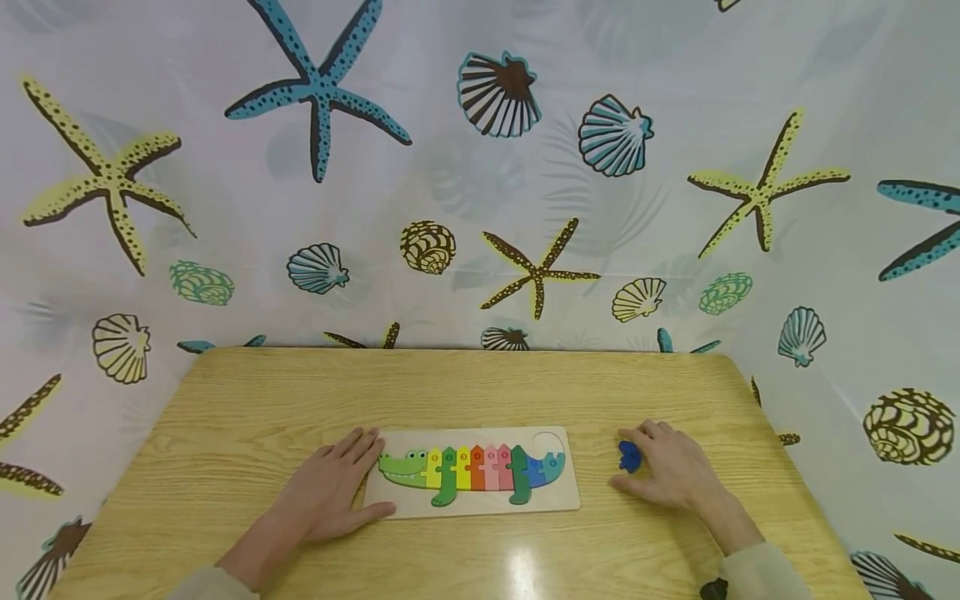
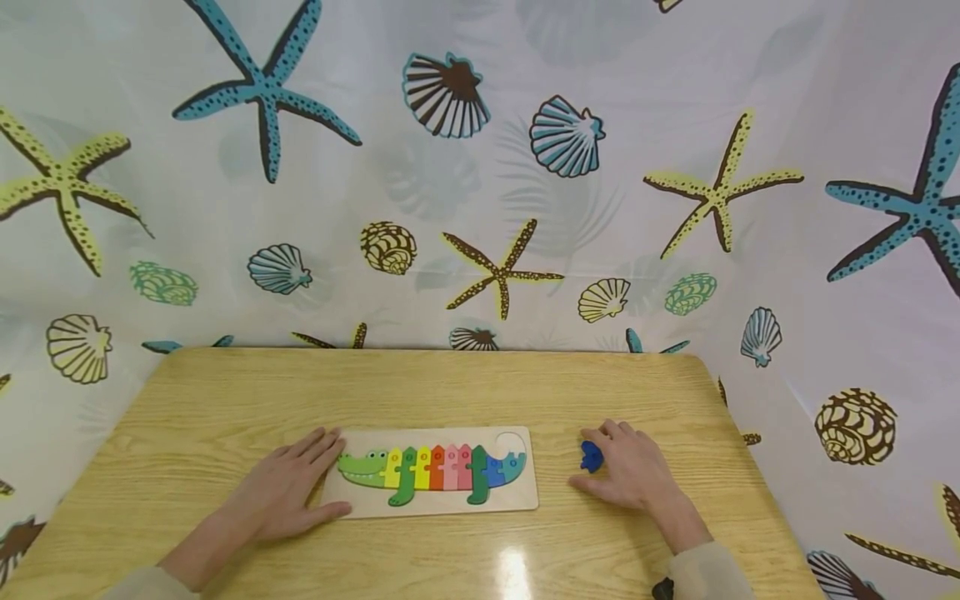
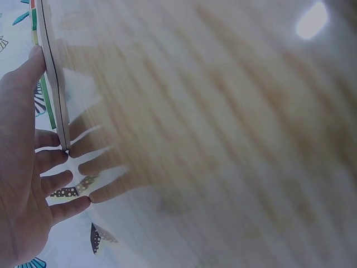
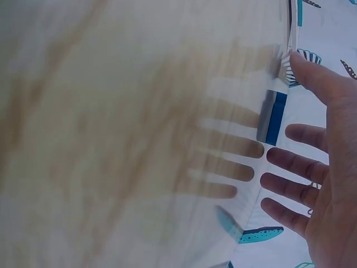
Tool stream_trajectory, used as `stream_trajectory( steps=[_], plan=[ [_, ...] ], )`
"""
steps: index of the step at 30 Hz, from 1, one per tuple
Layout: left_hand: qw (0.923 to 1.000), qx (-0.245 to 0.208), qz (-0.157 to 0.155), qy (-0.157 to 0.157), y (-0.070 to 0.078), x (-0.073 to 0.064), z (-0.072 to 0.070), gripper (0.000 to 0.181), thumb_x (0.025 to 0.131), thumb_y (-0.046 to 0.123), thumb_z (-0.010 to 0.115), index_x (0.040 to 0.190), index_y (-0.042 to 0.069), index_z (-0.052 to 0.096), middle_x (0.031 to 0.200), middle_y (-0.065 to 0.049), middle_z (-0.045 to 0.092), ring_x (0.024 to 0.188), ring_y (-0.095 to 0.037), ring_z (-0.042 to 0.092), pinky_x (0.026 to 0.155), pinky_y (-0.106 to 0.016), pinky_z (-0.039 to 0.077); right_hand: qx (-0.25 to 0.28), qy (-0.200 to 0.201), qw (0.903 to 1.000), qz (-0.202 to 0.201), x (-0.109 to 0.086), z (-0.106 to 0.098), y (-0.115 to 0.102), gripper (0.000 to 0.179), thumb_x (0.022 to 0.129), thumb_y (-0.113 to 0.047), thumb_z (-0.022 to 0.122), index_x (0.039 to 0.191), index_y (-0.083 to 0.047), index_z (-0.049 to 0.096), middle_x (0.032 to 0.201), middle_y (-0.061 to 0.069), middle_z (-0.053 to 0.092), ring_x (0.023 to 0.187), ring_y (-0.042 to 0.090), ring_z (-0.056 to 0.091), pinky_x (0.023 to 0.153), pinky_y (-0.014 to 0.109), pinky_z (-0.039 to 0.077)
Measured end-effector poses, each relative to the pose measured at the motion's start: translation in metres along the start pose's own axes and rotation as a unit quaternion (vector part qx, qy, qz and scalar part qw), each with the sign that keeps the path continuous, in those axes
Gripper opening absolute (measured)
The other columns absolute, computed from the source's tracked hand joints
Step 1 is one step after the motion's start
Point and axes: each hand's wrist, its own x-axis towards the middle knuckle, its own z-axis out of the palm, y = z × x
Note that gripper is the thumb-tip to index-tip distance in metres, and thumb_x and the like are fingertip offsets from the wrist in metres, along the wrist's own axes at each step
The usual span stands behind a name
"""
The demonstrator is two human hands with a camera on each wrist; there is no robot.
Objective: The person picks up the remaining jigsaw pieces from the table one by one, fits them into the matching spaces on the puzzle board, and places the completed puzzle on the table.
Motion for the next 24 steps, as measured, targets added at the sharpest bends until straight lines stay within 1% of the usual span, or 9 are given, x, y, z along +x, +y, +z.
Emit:
stream_trajectory(
  steps=[8, 15, 24],
  plan=[
    [1.0000, 0.005, 0.000, 0.003, -0.0004, 0.0004, 0.0016, 0.104, 0.093, 0.085, 0.046, 0.160, 0.006, 0.045, 0.168, -0.017, 0.043, 0.154, -0.040, 0.044, 0.117, -0.061, 0.045, -0.018, 0.000, 0.9998, -0.005, 0.0000, -0.0032, 0.0012, 0.068, 0.091, -0.069, 0.069, 0.136, -0.018, 0.070, 0.120, 0.006, 0.069, 0.108, 0.027, 0.068, 0.088, 0.047, 0.059],
    [1.0000, 0.003, -0.002, 0.002, -0.0008, 0.0010, 0.0022, 0.105, 0.093, 0.086, 0.045, 0.160, 0.005, 0.045, 0.168, -0.017, 0.043, 0.154, -0.041, 0.043, 0.117, -0.061, 0.045, -0.024, 0.000, 0.9997, -0.006, 0.0013, -0.0043, 0.0011, 0.061, 0.091, -0.063, 0.073, 0.129, -0.017, 0.073, 0.113, 0.004, 0.069, 0.099, 0.024, 0.067, 0.082, 0.044, 0.059],
    [1.0000, 0.000, -0.001, 0.003, -0.0007, 0.0003, 0.0019, 0.104, 0.093, 0.085, 0.046, 0.161, 0.006, 0.044, 0.168, -0.016, 0.043, 0.154, -0.040, 0.043, 0.117, -0.062, 0.045, -0.021, -0.006, 0.9997, -0.007, 0.0023, -0.0042, 0.0005, 0.057, 0.091, -0.059, 0.075, 0.127, -0.015, 0.074, 0.103, -0.002, 0.066, 0.086, 0.014, 0.060, 0.070, 0.033, 0.051]
  ],
)
